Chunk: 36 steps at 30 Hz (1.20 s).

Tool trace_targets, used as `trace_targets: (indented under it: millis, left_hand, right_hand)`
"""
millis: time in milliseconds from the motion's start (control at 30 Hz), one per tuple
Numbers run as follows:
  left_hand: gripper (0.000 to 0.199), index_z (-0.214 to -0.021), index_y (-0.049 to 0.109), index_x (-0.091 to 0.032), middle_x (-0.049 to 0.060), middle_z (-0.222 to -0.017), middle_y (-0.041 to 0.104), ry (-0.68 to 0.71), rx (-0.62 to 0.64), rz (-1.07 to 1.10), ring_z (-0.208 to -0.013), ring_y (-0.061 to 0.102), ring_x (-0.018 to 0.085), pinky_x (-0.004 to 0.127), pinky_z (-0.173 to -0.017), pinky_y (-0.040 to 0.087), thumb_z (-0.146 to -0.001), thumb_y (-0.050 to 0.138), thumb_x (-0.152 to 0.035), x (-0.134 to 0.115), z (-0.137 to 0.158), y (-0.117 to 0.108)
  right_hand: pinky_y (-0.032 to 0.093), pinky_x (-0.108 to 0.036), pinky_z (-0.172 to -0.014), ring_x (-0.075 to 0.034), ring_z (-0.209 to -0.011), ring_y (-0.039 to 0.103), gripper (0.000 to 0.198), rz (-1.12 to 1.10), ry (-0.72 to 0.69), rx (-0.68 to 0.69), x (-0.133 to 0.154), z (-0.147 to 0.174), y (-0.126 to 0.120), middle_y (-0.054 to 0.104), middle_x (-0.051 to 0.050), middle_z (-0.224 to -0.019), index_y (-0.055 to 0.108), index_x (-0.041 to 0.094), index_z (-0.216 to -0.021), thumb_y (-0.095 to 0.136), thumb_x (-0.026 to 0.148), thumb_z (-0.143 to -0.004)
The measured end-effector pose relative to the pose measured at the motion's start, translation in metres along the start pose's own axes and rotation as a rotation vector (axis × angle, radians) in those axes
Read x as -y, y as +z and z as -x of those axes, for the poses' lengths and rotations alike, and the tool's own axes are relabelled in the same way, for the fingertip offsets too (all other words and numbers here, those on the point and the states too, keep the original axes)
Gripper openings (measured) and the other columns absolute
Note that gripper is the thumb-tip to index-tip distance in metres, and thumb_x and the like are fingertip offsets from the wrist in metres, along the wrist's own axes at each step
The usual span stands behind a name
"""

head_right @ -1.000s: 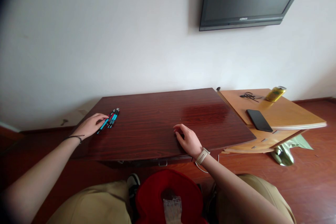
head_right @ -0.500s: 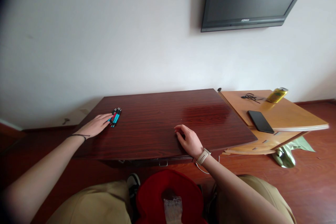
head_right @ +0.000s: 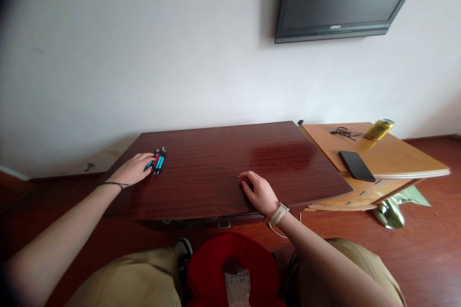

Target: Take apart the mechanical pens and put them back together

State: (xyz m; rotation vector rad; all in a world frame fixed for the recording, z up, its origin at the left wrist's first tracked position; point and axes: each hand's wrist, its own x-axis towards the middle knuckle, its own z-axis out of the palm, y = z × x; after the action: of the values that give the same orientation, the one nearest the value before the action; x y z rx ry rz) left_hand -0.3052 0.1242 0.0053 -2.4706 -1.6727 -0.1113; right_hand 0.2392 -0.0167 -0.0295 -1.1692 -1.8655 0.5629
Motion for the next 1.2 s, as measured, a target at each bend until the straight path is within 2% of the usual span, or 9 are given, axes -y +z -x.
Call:
trace_targets:
  millis: [167, 400, 533, 667, 800, 867, 967, 1133, 1200]
  left_hand:
    - [0.037, -0.119, 0.071, -0.018, 0.018, -0.133, 0.066, -0.192, -0.062, -0.089, -0.123, 0.061, 0.037, 0.048, -0.103, 0.052, -0.088, 0.053, -0.026, -0.027, -0.007, 0.005]
    - [0.043, -0.110, 0.076, -0.012, 0.024, -0.123, 0.067, -0.469, -0.038, -0.039, -0.115, 0.063, 0.040, 0.048, -0.096, 0.053, -0.097, 0.052, -0.045, -0.048, -0.024, 0.004]
    - [0.049, -0.109, 0.074, -0.004, 0.031, -0.121, 0.067, -0.565, -0.018, -0.073, -0.115, 0.063, 0.045, 0.050, -0.089, 0.054, -0.098, 0.047, -0.044, -0.062, -0.028, 0.000]
    - [0.046, -0.110, 0.073, -0.002, 0.032, -0.120, 0.068, -0.628, -0.133, -0.084, -0.115, 0.064, 0.044, 0.049, -0.090, 0.053, -0.098, 0.046, -0.037, -0.070, -0.028, -0.006]
    - [0.044, -0.103, 0.072, -0.010, 0.027, -0.117, 0.072, -0.783, -0.294, 0.124, -0.111, 0.068, 0.040, 0.046, -0.089, 0.053, -0.102, 0.041, -0.042, -0.080, -0.025, -0.018]
    - [0.041, -0.107, 0.069, -0.015, 0.018, -0.107, 0.077, -0.758, -0.361, 0.312, -0.102, 0.072, 0.034, 0.043, -0.087, 0.054, -0.104, 0.042, -0.046, -0.098, -0.020, -0.022]
    - [0.036, -0.108, 0.066, -0.021, 0.008, -0.094, 0.078, -0.546, -0.411, 0.574, -0.088, 0.074, 0.026, 0.036, -0.081, 0.055, -0.105, 0.045, -0.049, -0.145, -0.009, -0.025]
    - [0.032, -0.103, 0.064, -0.026, 0.006, -0.087, 0.074, -0.286, -0.362, 0.915, -0.082, 0.072, 0.023, 0.035, -0.075, 0.056, -0.103, 0.054, -0.056, -0.235, 0.002, -0.025]
    - [0.032, -0.102, 0.065, -0.026, 0.008, -0.088, 0.074, -0.239, -0.354, 1.115, -0.081, 0.073, 0.022, 0.034, -0.071, 0.057, -0.101, 0.059, -0.057, -0.263, 0.001, -0.021]
  right_hand:
    - [0.056, -0.037, -0.092, -0.024, -0.102, 0.073, 0.017, -0.001, 0.001, -0.003, 0.000, 0.000, 0.000, 0.076, -0.005, -0.110, 0.069, 0.027, -0.114, 0.055, 0.025, -0.103]
    - [0.056, -0.037, -0.094, -0.024, -0.102, 0.072, 0.017, 0.002, -0.005, -0.007, 0.001, -0.001, -0.001, 0.076, -0.005, -0.109, 0.069, 0.027, -0.113, 0.056, 0.025, -0.104]
    - [0.056, -0.038, -0.093, -0.024, -0.102, 0.072, 0.016, -0.002, 0.003, -0.005, 0.001, -0.001, -0.001, 0.076, -0.005, -0.109, 0.069, 0.027, -0.113, 0.055, 0.025, -0.104]
    - [0.057, -0.038, -0.093, -0.024, -0.101, 0.073, 0.016, -0.004, 0.001, -0.006, -0.001, -0.001, 0.000, 0.077, -0.005, -0.109, 0.069, 0.027, -0.112, 0.056, 0.026, -0.104]
    - [0.057, -0.038, -0.093, -0.024, -0.102, 0.073, 0.017, -0.009, -0.002, -0.009, 0.000, -0.001, 0.000, 0.077, -0.005, -0.109, 0.069, 0.027, -0.113, 0.055, 0.026, -0.104]
    - [0.057, -0.038, -0.093, -0.024, -0.102, 0.073, 0.017, -0.018, 0.007, -0.010, 0.000, -0.002, 0.001, 0.077, -0.006, -0.109, 0.069, 0.027, -0.114, 0.055, 0.026, -0.104]
    - [0.058, -0.038, -0.093, -0.024, -0.101, 0.074, 0.017, -0.064, 0.038, -0.011, 0.001, -0.002, 0.001, 0.078, -0.005, -0.108, 0.068, 0.027, -0.117, 0.057, 0.028, -0.104]
    - [0.060, -0.039, -0.095, -0.023, -0.101, 0.076, 0.024, -0.244, 0.129, -0.041, -0.004, -0.006, -0.001, 0.078, -0.006, -0.110, 0.065, 0.026, -0.124, 0.061, 0.036, -0.103]
    - [0.061, -0.039, -0.093, -0.022, -0.098, 0.077, 0.031, -0.343, 0.171, -0.034, -0.007, -0.010, -0.003, 0.078, -0.007, -0.111, 0.063, 0.025, -0.129, 0.063, 0.040, -0.102]
